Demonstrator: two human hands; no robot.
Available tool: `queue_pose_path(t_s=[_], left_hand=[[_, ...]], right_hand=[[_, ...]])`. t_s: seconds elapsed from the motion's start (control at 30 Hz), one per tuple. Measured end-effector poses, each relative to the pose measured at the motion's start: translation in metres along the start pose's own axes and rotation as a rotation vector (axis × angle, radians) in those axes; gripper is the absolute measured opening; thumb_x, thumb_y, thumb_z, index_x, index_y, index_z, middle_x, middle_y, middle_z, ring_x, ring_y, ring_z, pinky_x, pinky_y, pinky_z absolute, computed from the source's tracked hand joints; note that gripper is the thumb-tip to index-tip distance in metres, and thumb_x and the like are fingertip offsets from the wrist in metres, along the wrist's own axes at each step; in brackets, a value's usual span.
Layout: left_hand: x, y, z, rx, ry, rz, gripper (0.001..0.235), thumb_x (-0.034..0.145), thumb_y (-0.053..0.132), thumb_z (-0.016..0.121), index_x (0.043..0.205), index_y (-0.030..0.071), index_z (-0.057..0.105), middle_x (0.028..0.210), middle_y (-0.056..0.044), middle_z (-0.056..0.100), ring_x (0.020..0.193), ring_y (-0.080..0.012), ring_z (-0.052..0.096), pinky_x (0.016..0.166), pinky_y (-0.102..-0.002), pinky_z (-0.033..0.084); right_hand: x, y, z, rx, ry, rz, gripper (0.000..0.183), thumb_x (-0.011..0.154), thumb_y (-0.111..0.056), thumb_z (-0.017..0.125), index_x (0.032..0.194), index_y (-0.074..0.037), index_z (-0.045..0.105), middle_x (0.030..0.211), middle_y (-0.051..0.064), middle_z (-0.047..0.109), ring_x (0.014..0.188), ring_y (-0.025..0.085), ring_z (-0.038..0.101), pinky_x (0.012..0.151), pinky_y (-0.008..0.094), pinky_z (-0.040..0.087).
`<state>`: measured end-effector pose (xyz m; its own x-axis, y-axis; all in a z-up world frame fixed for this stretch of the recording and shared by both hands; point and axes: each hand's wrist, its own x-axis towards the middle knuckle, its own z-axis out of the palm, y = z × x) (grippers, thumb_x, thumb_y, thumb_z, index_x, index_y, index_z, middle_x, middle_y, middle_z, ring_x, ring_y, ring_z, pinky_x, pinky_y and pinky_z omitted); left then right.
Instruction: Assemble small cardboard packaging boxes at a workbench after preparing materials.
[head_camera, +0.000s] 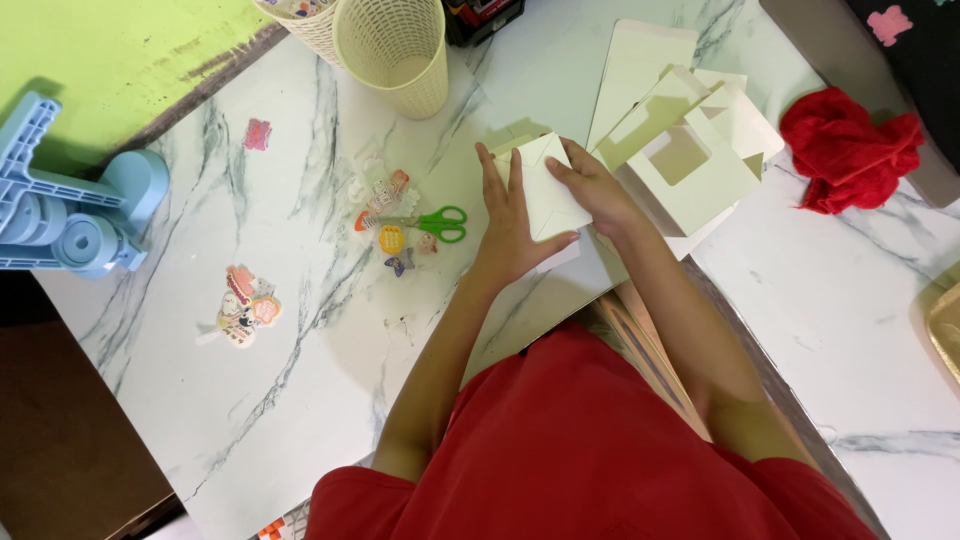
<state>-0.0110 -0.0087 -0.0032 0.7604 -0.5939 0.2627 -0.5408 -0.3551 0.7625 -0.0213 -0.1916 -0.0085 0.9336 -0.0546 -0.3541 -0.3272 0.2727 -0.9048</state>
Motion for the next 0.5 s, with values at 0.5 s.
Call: queue_pose_path(t_s=[0.5], left_hand=[[-0.008,0.022,-0.020,-0.250,0.017,0.079,0.135,0.081,0.043,0.090,0.167,0.014,-0.009,0.169,-0.028,-0.027,0.163,-0.0495,-0.007,0.130,-0.055,0.030]], right_hand=[[-0.036,-0.037,0.010,-0.033,-0.097,-0.194,0.065,0.101,-0.016,0.057,0.162,-0.008,0.034,0.156,0.008,0.047,0.138,0.017,0.048,0.113,0.033,0.040]])
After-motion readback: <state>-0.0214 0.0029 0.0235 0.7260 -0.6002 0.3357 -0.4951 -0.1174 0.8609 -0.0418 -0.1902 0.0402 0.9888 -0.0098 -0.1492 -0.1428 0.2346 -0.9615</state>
